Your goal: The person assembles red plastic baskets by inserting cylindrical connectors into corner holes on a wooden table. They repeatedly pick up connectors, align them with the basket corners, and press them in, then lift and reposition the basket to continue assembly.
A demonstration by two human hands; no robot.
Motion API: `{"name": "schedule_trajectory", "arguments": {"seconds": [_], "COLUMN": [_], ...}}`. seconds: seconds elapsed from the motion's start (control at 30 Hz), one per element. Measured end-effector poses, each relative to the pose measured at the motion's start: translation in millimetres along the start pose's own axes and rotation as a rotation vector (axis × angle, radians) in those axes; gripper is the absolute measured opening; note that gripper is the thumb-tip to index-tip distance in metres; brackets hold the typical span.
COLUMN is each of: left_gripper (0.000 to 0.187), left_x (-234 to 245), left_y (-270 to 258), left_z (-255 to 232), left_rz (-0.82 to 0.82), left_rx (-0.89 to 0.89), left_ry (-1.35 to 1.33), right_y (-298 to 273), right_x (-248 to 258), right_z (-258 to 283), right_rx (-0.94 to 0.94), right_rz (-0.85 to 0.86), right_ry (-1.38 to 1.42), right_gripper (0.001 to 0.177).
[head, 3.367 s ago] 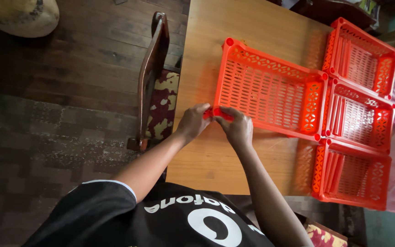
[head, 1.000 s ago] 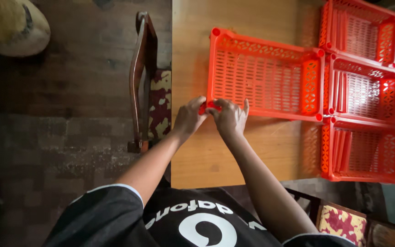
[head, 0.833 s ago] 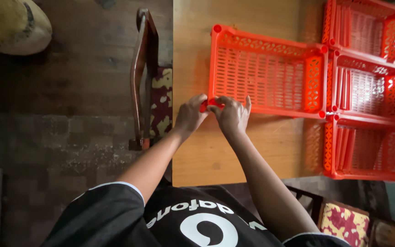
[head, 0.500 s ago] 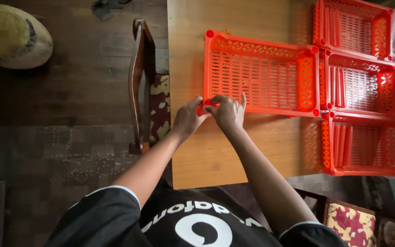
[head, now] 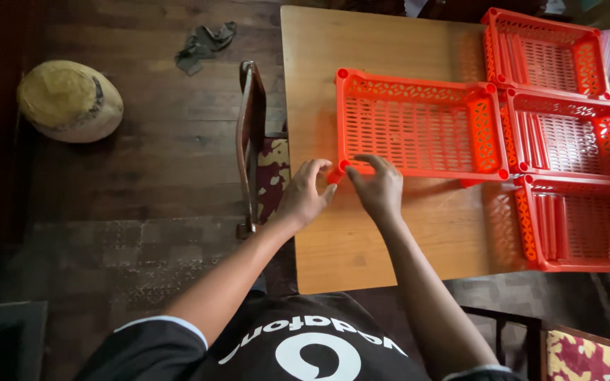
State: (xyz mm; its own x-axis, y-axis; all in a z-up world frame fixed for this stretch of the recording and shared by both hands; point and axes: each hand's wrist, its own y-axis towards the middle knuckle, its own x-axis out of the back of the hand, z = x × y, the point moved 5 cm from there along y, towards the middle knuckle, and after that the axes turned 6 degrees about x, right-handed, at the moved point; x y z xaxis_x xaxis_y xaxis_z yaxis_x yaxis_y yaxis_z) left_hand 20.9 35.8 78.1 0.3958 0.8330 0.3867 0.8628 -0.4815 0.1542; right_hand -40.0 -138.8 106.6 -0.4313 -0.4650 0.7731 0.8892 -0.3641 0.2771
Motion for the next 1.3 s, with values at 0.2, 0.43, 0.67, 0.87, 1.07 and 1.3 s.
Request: {"name": "schedule_trajectory", "arguments": {"seconds": [0.2, 0.43, 0.67, 0.87, 1.07, 1.3], "left_gripper": [0.021, 0.015, 0.018, 0.018, 0.018, 0.019], "left_x": [31.4, 57.8, 66.2, 91.5, 130.9, 223.6], "left_y": [-23.1, -36.6, -52.2, -63.2, -39.0, 2.3], "left_z": [-18.8, -48.5, -64.7, -55.4, -36.7, 3.2], "left_rz": [0.039, 0.033, 0.011, -0.005, 0.011, 0.112], "left_rx": [0.113, 0.169, 0.239, 0.23, 0.267, 0.258], "left_ry": [-0.186, -0.316, -0.298, -0.346, -0.428, -0.401], "right_y": [-45.1, -62.2, -68.1, -71.3, -52.4, -25.2], "right_x": [14.1, 41.2, 51.8, 42.0, 16.3, -44.0], "right_z": [-0.1, 18.1, 26.7, 42.1, 57.8, 100.3], "right_rx": [-0.354, -0.4, -0.398, -0.393, -0.393, -0.482], "right_rz": [-0.056, -0.035, -0.018, -0.027, -0.085, -0.276], "right_ry": [0.686, 0.828, 0.881, 0.943, 0.955, 0.922], "right_gripper": [0.028, 0.02, 0.018, 0.017, 0.016, 0.016]}}
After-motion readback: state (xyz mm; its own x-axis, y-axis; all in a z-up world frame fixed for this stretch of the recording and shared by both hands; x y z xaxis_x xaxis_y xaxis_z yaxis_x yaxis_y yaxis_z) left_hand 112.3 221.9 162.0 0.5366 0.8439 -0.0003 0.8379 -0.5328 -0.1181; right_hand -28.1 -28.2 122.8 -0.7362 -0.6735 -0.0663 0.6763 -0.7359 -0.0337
